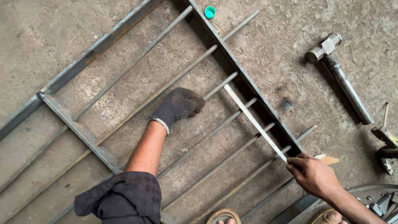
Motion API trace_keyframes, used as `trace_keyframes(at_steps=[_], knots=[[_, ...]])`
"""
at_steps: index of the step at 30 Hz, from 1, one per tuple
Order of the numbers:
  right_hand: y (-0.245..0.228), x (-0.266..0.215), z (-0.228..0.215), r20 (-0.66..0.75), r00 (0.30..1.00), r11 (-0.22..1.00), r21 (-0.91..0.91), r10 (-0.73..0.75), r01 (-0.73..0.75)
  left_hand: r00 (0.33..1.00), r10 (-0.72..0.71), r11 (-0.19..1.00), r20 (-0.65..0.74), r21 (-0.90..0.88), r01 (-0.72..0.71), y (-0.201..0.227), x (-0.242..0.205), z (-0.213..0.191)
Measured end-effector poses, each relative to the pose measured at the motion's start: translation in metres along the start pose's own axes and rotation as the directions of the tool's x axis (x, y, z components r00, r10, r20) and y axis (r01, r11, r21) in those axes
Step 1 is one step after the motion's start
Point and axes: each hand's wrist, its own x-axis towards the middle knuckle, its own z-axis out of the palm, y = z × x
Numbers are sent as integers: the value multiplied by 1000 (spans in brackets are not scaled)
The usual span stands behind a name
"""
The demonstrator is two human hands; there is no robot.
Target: The person welds metal rods onto a rectangular metal frame using a welding torch. They repeatedly position the rods, weld them in place, and use a metal ruler to measure spacing between the rods.
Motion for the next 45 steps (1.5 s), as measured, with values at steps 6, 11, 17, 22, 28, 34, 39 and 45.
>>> trace_keyframes(at_steps=[6, 11, 17, 22, 28, 34, 39, 45], knots=[[0, -1, 0, -26, 1000, 1000, 4, -14, 14, 1000, -2, 1000, 0, 24, 2, 0, 1, -1], [0, -1, 1, -8, 1000, 1000, -3, -5, 5, 1000, 24, 1000, 2, -15, -23, -3, 1, -1], [1, 1, 1, 4, 1000, 1000, -12, 5, -5, 1000, 8, 1000, -2, 26, -8, 0, 1, -1], [6, 0, 3, -5, 1000, 1000, 26, 0, 0, 1000, 12, 1000, 10, -12, -11, -1, 1, -1], [20, -14, -34, -114, 987, 992, 32, -116, 120, 1000, 19, 999, 25, -34, -18, 1, -1, -3], [-23, 6, -55, -126, 984, 992, -37, -126, 123, 998, 35, 996, 46, -87, -31, -4, 5, -1], [-51, 23, -50, -127, 978, 986, -52, -163, 158, 998, 23, 996, 52, -82, -18, -6, 5, -2], [-56, 37, -41, -96, 980, 984, -40, -174, 171, 1000, -7, 1000, 21, 16, 7, 2, -3, -4]])
